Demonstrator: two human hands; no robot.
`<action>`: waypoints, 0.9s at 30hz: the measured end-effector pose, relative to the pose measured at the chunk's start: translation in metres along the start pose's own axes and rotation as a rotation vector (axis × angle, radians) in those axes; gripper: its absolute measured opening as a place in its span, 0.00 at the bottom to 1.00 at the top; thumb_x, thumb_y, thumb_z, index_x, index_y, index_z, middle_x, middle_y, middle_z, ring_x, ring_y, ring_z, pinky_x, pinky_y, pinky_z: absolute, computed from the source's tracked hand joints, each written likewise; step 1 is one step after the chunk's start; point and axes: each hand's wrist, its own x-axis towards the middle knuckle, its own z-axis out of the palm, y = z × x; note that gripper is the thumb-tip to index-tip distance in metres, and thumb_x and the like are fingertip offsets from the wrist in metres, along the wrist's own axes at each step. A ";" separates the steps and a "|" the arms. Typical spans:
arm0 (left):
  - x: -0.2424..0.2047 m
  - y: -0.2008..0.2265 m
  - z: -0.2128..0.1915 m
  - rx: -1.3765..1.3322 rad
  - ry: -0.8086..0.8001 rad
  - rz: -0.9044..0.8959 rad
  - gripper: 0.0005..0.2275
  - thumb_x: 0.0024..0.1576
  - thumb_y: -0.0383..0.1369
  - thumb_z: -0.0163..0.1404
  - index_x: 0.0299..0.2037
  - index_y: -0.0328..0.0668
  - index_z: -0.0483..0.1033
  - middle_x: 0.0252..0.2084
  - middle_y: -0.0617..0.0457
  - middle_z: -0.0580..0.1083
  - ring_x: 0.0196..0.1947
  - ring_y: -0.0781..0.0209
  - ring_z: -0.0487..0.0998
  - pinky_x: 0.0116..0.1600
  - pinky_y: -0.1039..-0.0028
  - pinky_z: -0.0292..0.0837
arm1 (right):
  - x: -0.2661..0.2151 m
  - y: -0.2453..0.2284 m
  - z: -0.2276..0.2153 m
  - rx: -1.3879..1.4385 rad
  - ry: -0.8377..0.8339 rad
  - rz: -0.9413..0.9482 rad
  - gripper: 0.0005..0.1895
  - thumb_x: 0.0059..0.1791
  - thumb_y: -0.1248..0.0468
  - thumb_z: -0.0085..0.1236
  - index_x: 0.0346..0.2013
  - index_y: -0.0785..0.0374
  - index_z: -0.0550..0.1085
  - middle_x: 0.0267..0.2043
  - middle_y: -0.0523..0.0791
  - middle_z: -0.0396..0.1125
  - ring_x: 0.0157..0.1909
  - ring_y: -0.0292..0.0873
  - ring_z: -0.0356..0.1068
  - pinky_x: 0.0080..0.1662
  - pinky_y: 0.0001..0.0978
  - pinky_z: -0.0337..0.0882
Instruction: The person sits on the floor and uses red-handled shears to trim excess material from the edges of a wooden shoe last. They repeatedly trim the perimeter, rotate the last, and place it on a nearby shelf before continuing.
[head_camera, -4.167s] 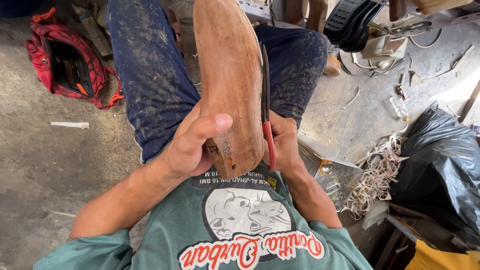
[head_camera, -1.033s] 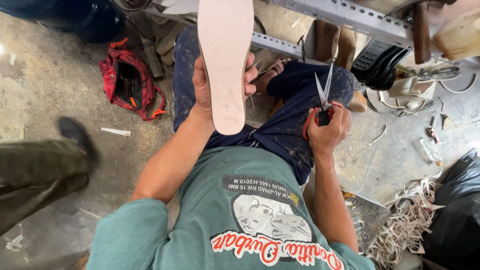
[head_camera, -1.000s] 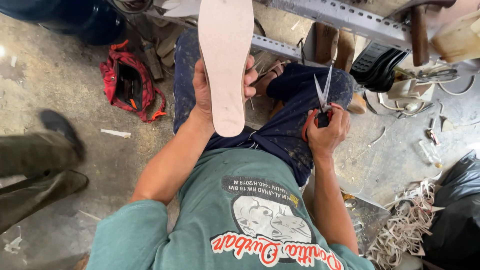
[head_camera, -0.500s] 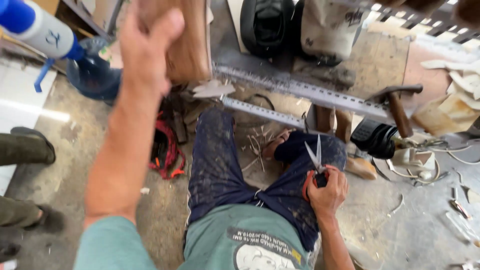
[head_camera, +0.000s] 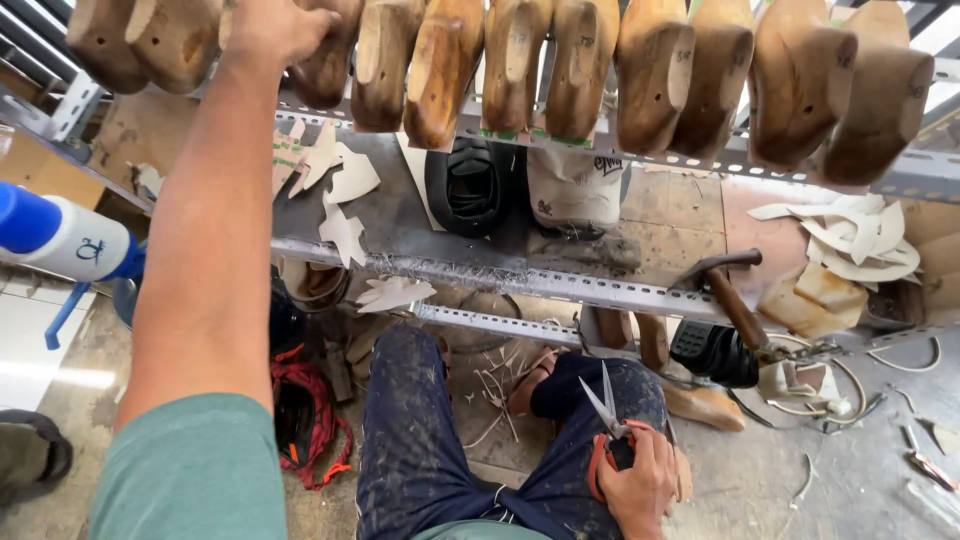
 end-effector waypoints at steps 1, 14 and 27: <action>-0.002 -0.003 0.015 0.105 0.001 -0.011 0.27 0.67 0.53 0.55 0.42 0.26 0.77 0.41 0.37 0.76 0.43 0.44 0.76 0.46 0.59 0.74 | 0.000 0.001 0.001 0.007 -0.015 0.008 0.16 0.43 0.51 0.67 0.37 0.57 0.76 0.40 0.41 0.69 0.42 0.47 0.70 0.47 0.43 0.71; -0.095 0.075 0.012 -1.073 0.089 -0.303 0.22 0.37 0.23 0.44 0.45 0.39 0.78 0.27 0.58 0.73 0.25 0.69 0.74 0.24 0.75 0.63 | 0.049 -0.082 -0.104 0.462 -0.736 0.764 0.27 0.45 0.54 0.66 0.59 0.51 0.75 0.40 0.44 0.74 0.39 0.40 0.70 0.44 0.34 0.68; -0.537 0.135 -0.027 -1.321 -0.034 -0.185 0.29 0.59 0.28 0.51 0.72 0.34 0.58 0.70 0.38 0.63 0.70 0.52 0.62 0.73 0.61 0.56 | 0.026 -0.208 -0.092 1.501 -0.561 0.274 0.12 0.57 0.56 0.51 0.35 0.59 0.74 0.34 0.35 0.69 0.43 0.30 0.68 0.50 0.29 0.71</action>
